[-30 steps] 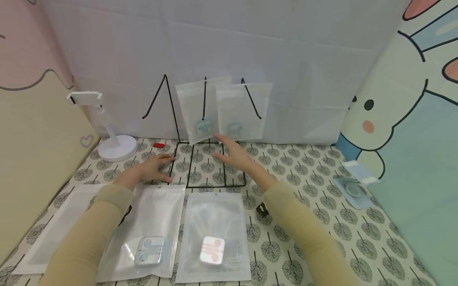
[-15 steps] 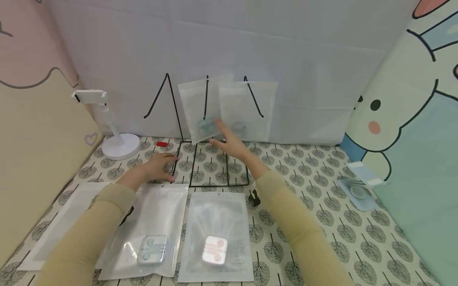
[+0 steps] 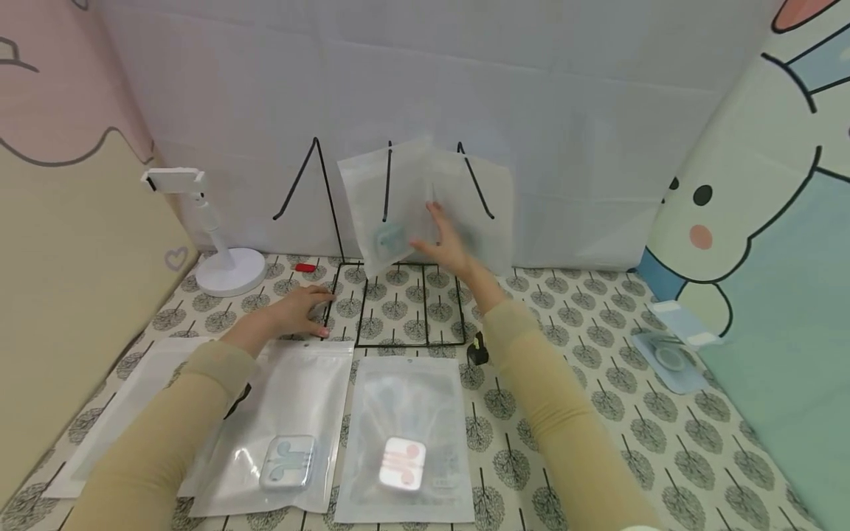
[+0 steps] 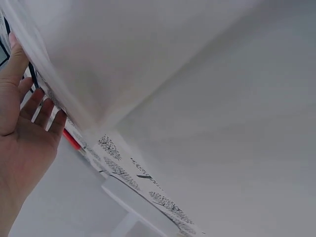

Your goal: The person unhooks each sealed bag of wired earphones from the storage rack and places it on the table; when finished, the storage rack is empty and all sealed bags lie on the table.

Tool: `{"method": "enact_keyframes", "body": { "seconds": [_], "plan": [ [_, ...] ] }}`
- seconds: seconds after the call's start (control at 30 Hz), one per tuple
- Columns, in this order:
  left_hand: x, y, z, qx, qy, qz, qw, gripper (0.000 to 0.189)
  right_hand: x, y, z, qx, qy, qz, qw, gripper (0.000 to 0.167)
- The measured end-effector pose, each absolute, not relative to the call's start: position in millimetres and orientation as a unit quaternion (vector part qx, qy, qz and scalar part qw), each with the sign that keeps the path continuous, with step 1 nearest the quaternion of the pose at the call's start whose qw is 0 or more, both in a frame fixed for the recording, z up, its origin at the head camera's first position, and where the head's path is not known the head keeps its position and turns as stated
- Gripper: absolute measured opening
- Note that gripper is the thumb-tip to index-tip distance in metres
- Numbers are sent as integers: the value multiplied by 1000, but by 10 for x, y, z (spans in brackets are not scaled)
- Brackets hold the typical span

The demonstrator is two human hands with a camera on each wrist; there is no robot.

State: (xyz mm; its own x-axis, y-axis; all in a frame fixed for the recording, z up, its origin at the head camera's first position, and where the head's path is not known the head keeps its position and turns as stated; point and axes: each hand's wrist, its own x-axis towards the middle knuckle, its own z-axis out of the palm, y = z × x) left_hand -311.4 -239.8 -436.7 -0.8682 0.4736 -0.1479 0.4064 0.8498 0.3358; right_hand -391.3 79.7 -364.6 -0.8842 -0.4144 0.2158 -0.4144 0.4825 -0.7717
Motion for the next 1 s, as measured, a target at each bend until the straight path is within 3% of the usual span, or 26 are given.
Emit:
{"method": "enact_keyframes", "body": {
  "seconds": [0.5, 1.0],
  "plan": [
    [-3075, -2378, -4368, 226, 955, 156, 116, 83, -4045, 882, -3554, 184, -826, 532, 24, 88],
    [-3065, -2323, -4332, 223, 954, 163, 118, 83, -3929, 917, -3695, 151, -822, 548, 34, 52]
  ]
}}
